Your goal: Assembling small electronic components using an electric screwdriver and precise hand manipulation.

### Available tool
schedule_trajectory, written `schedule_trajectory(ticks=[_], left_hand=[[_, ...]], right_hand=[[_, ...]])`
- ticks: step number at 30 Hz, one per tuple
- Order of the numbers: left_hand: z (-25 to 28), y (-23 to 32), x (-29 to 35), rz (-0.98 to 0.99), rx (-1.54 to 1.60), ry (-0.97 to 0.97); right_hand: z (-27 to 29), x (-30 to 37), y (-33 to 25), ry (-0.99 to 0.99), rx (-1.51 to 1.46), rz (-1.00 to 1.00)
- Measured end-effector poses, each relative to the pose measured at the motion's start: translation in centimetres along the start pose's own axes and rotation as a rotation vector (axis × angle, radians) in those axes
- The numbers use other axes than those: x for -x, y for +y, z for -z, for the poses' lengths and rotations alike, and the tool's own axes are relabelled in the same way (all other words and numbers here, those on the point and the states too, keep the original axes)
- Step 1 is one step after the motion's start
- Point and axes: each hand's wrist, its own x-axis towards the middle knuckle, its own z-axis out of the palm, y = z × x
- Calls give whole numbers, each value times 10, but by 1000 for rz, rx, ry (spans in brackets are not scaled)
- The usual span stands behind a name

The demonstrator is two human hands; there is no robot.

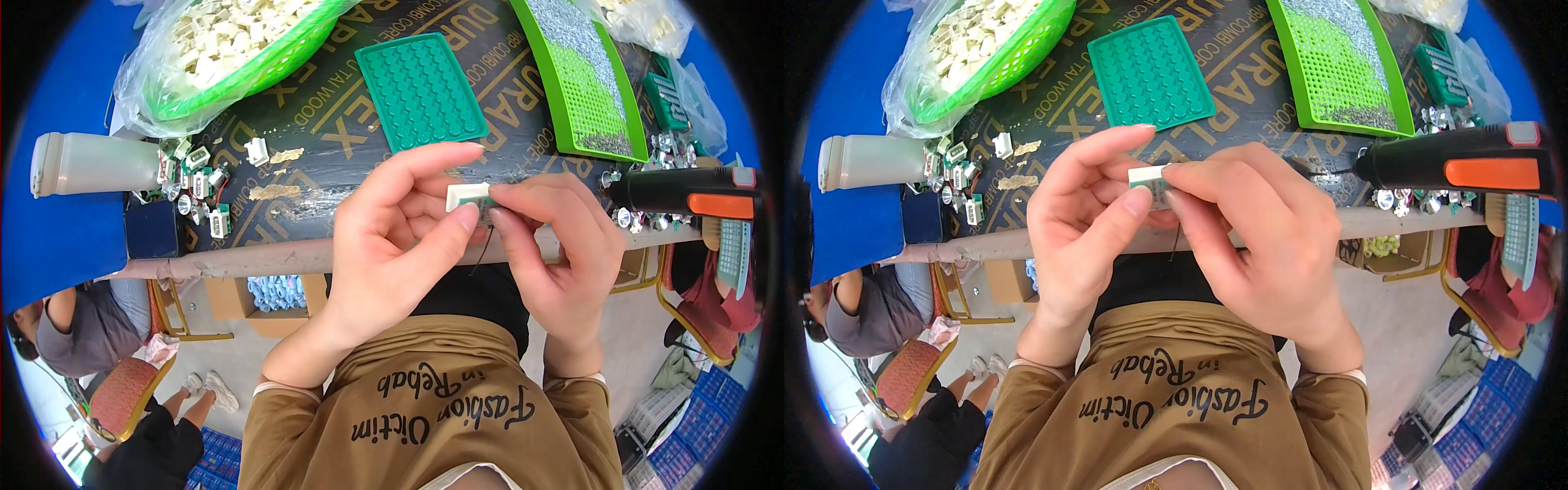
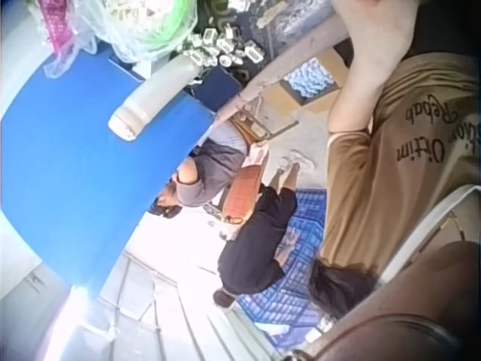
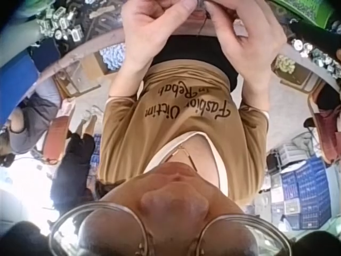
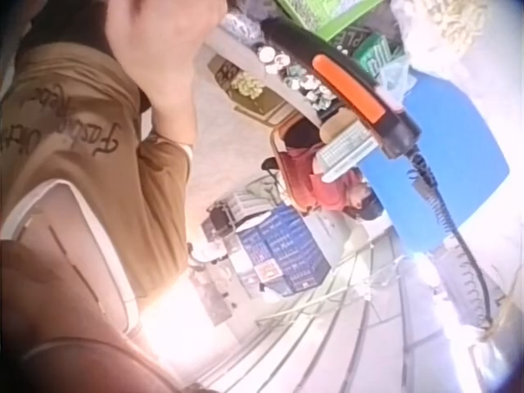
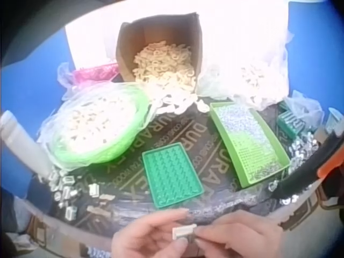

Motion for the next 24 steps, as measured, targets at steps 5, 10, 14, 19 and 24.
schedule_trajectory(ticks=[5,10,14,19,24], left_hand=[[-2,-5,1,-5,43,0],[0,-9,1,-53,-10,12],[-1,-9,0,-86,-7,14],[2,-7,0,-68,-85,-4],[0,-4,1,-44,-47,20]], right_hand=[[-3,3,-2,50,-77,-86],[-3,5,1,66,-96,-71],[-5,5,1,80,-118,-89],[-4,4,0,61,-103,-75],[-5,4,2,36,-94,-44]])
